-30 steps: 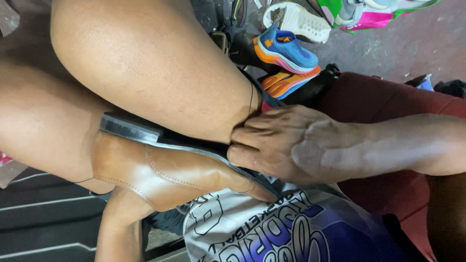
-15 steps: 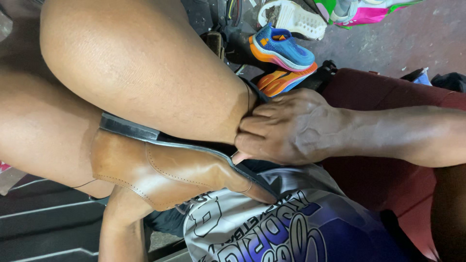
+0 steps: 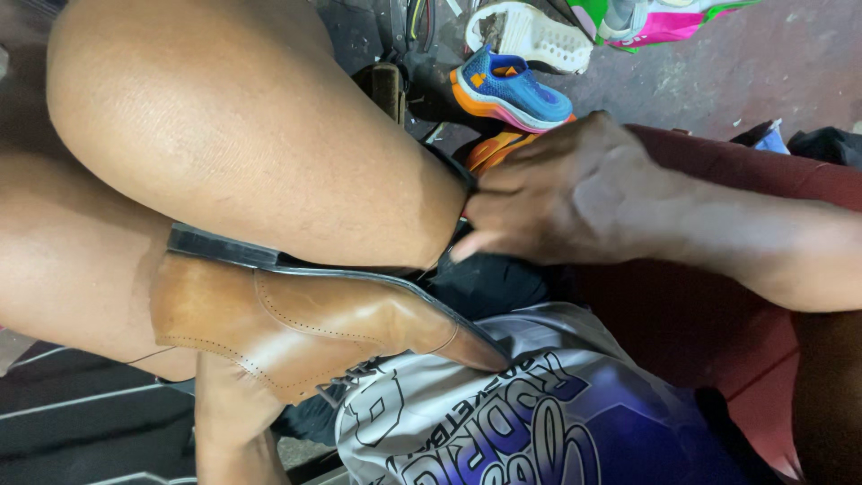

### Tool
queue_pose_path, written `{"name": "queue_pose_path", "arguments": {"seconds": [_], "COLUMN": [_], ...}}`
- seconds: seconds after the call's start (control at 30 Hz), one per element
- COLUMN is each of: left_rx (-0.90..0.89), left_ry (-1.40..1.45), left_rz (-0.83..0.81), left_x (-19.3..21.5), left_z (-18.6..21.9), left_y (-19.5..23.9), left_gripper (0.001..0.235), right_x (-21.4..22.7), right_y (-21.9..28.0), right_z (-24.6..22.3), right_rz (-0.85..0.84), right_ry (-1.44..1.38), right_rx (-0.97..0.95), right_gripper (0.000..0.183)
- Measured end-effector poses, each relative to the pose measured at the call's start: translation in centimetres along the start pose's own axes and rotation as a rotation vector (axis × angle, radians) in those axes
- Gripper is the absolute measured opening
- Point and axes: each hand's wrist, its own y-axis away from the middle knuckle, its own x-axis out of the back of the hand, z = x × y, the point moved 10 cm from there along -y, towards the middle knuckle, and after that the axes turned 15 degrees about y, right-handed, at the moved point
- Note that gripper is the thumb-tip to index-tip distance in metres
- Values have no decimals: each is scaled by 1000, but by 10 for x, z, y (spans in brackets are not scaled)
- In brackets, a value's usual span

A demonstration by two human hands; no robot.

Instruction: The person sews the sole of a brown leather shoe using a needle and thread. They repeatedly push the needle through the sole and pull the thread to secure the stitching while holding the shoe on their lap.

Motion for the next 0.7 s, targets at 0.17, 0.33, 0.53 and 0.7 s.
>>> {"name": "queue_pose_path", "arguments": {"seconds": [0.17, 0.33, 0.53, 0.7], "left_rx": [-327, -228, -646, -654], "left_ry": [-294, -954, -1106, -1081], "left_rz": [191, -31, -268, -213], "left_x": [-14, -71, -212, -220], "left_z": [68, 135, 150, 142], "left_y": [30, 17, 13, -6], "left_gripper": [11, 20, 25, 13], "right_x": [2, 6, 18, 14], "right_y": [9, 14, 12, 10], "right_z": [27, 7, 3, 3], "right_rz": [-85, -44, 50, 40], "right_ry": [-22, -87, -142, -180], "right_rx": [-105, -41, -23, -14], "right_gripper": [43, 51, 48, 46]}}
